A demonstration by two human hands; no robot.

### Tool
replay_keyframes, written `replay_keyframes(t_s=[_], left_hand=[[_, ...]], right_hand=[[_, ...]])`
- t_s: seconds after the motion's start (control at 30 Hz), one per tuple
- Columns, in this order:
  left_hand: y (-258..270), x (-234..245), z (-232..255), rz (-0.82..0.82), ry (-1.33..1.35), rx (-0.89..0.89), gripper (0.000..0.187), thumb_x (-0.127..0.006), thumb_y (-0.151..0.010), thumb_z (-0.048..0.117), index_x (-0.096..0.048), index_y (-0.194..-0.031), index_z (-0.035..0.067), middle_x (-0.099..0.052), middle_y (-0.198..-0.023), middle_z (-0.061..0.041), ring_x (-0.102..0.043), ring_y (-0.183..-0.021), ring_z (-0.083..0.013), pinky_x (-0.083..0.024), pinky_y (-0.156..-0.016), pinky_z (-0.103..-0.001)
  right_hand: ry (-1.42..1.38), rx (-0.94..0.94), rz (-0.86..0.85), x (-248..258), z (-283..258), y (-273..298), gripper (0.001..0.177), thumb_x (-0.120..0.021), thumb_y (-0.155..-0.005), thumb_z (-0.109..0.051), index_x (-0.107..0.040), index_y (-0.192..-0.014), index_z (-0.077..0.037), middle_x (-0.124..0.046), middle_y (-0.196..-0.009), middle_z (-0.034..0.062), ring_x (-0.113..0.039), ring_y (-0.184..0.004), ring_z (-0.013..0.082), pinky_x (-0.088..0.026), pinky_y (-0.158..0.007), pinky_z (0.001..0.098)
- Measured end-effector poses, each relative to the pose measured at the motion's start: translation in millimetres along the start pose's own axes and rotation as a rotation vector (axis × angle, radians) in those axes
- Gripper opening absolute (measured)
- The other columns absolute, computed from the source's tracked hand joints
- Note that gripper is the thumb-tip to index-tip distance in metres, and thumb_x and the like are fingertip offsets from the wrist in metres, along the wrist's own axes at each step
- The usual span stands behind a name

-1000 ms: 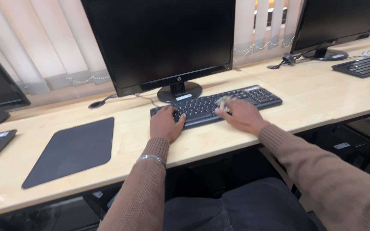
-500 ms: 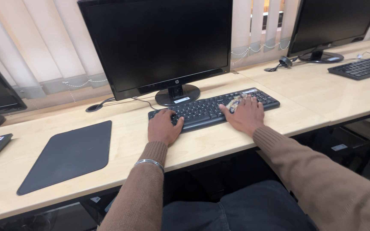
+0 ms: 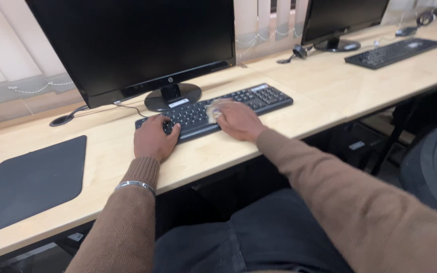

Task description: The person cleans a keyboard and a mousepad with a cloth.

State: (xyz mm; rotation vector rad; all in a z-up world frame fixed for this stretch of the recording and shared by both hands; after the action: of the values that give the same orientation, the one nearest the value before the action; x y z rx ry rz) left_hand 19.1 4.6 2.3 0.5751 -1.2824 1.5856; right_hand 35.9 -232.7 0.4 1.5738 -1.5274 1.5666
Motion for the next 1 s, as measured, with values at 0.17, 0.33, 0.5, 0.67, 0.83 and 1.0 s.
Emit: replay_keyframes(t_s=[0.17, 0.33, 0.5, 0.67, 0.83, 1.0], left_hand=[[-1.5, 2.3, 0.0, -0.009, -0.051, 0.016, 0.049, -0.062, -0.093, 0.050, -0.070, -0.123, 0.013, -0.066, -0.131, -0.006, -0.062, -0.120, -0.0220, -0.047, -0.105, -0.040], [-4.3, 2.0, 1.3, -0.009, -0.034, 0.012, 0.048, -0.061, -0.093, 0.049, -0.070, -0.122, 0.013, -0.065, -0.132, -0.006, -0.063, -0.117, -0.0227, -0.048, -0.104, -0.041], [-8.2, -9.6, -12.6, 0.091, 0.106, -0.062, 0.044, -0.065, -0.089, 0.037, -0.071, -0.123, 0.008, -0.067, -0.128, -0.014, -0.061, -0.120, -0.0308, -0.046, -0.105, -0.043], [-13.5, -14.2, -11.9, -0.008, -0.113, 0.013, 0.044, -0.053, -0.098, 0.041, -0.068, -0.130, 0.015, -0.066, -0.136, -0.006, -0.064, -0.122, -0.0238, -0.052, -0.102, -0.042], [-15.0, -11.4, -3.1, -0.065, -0.231, 0.104, 0.063, -0.050, -0.096, 0.058, -0.065, -0.137, 0.013, -0.070, -0.132, -0.005, -0.068, -0.118, -0.0201, -0.059, -0.095, -0.040], [-19.0, -14.3, 9.6, -0.117, -0.292, 0.068, 0.082, -0.048, -0.090, 0.071, -0.060, -0.143, 0.010, -0.071, -0.130, -0.011, -0.067, -0.121, -0.0224, -0.058, -0.097, -0.044]], right_hand=[[0.552, -0.115, 0.359, -8.5, 11.1, -13.9, 0.051, -0.037, -0.095, -0.031, -0.061, -0.121, 0.005, -0.057, -0.135, 0.0237, -0.051, -0.127, 0.0382, -0.041, -0.104, 0.0562], [0.398, 0.071, 0.086, -22.4, 3.1, -23.4, 0.035, -0.042, -0.102, -0.018, -0.072, -0.105, 0.001, -0.069, -0.119, 0.0191, -0.065, -0.110, 0.0305, -0.051, -0.101, 0.0457], [0.204, 0.500, 0.055, -56.5, -57.3, -48.4, 0.026, -0.056, -0.090, -0.031, -0.079, -0.097, -0.021, -0.068, -0.109, 0.0153, -0.061, -0.116, 0.0355, -0.046, -0.102, 0.0499], [0.262, 0.218, 0.077, -89.7, -36.3, -102.5, 0.053, -0.040, -0.105, -0.042, -0.055, -0.138, -0.004, -0.044, -0.150, 0.0195, -0.036, -0.143, 0.0361, -0.030, -0.115, 0.0494], [0.440, 0.045, -0.172, -43.6, 16.7, -81.4, 0.054, -0.043, -0.094, -0.043, -0.061, -0.138, -0.019, -0.030, -0.165, 0.0111, -0.023, -0.153, 0.0347, -0.022, -0.122, 0.0531], [0.441, -0.260, -0.188, -0.4, 78.5, -62.6, 0.063, -0.041, -0.096, -0.037, -0.040, -0.153, -0.009, -0.024, -0.166, 0.0097, -0.014, -0.155, 0.0314, -0.013, -0.123, 0.0541]])
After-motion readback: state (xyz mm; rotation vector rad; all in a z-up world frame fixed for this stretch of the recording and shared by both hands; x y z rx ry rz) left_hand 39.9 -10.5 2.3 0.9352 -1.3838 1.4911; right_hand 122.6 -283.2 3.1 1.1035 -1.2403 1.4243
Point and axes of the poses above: each hand's wrist, its own y-axis away from the middle knuckle, its own x-axis out of the back of the hand, z = x × y, the point moved 2 cm from there along -y, towards the middle knuckle
